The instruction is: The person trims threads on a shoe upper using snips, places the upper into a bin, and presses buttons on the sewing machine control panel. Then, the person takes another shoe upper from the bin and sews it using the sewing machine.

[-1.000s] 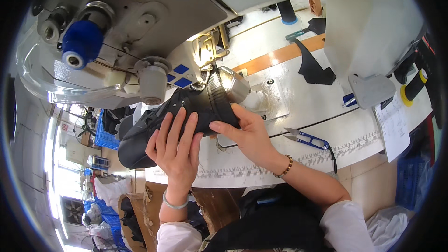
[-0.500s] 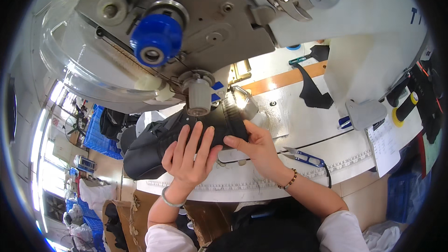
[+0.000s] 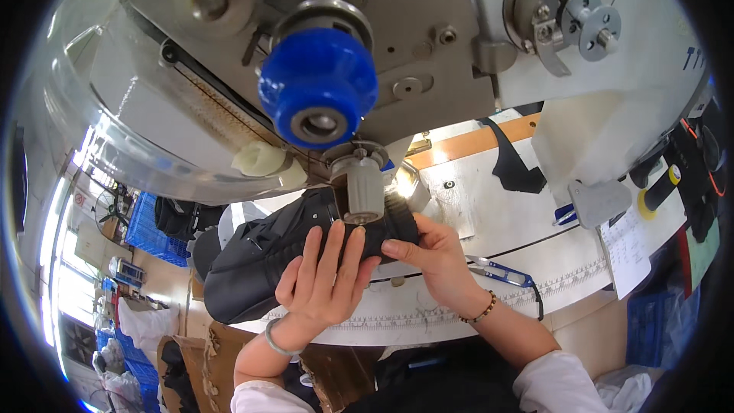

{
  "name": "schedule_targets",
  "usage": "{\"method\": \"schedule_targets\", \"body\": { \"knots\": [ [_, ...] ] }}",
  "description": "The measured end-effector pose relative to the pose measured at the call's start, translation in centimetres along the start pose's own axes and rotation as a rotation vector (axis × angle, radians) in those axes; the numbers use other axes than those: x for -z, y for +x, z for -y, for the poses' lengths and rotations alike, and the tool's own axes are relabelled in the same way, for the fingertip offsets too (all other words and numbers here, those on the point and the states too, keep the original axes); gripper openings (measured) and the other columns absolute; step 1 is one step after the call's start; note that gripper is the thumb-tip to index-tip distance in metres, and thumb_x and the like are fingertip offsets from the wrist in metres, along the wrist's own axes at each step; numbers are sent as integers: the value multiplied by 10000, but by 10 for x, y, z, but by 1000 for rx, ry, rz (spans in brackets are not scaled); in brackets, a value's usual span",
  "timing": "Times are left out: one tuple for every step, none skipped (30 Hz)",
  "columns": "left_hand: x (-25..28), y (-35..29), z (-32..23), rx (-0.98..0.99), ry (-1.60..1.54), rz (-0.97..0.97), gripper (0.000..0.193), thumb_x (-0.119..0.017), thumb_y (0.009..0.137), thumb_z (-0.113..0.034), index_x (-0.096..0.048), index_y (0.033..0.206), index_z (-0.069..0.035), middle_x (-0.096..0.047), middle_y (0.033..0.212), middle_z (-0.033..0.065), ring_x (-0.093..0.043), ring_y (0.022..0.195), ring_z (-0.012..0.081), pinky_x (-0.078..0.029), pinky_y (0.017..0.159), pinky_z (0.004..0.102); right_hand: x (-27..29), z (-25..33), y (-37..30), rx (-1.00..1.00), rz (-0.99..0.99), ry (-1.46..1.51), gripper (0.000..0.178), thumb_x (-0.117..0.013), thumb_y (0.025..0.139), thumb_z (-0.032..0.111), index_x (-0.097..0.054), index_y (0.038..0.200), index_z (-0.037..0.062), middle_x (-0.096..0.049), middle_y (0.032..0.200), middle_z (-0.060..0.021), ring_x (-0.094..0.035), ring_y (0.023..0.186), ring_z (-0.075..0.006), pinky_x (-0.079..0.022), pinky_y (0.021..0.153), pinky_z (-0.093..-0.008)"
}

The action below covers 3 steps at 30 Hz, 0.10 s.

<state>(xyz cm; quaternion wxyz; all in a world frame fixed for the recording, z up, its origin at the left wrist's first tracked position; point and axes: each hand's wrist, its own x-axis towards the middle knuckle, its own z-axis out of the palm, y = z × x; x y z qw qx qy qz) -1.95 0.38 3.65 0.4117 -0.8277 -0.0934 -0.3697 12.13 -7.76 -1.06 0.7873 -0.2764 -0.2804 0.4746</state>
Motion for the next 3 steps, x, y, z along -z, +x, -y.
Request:
{"method": "schedule_targets", "body": {
  "knots": [
    [0,1,-2,14,11,-5,353,-581,838,-387,-650,1087,-145,-635,1098,43,-566,1038,177,-286,864,266,0,1,0,-2,-9,-20,252,-636,808,31,-592,1053,-12,-644,976,-62,-586,880,-94,-473,791,-241],
    [0,1,-4,27,23,0,354,-579,840,-389,-650,1086,-145,-634,1100,49,-566,1040,179,-289,858,266,1,2,0,0,7,-1,263,-630,812,31,-589,1068,-9,-643,985,-62,-586,887,-97,-469,803,-243],
    [1,1,-6,11,87,8,361,-523,860,-407,-643,1103,-170,-654,1051,25,-599,1003,186,-297,898,268,2,3,1,5,-6,-18,274,-625,815,32,-587,1084,-7,-643,993,-63,-586,894,-99,-464,815,-244]
  ]
}}
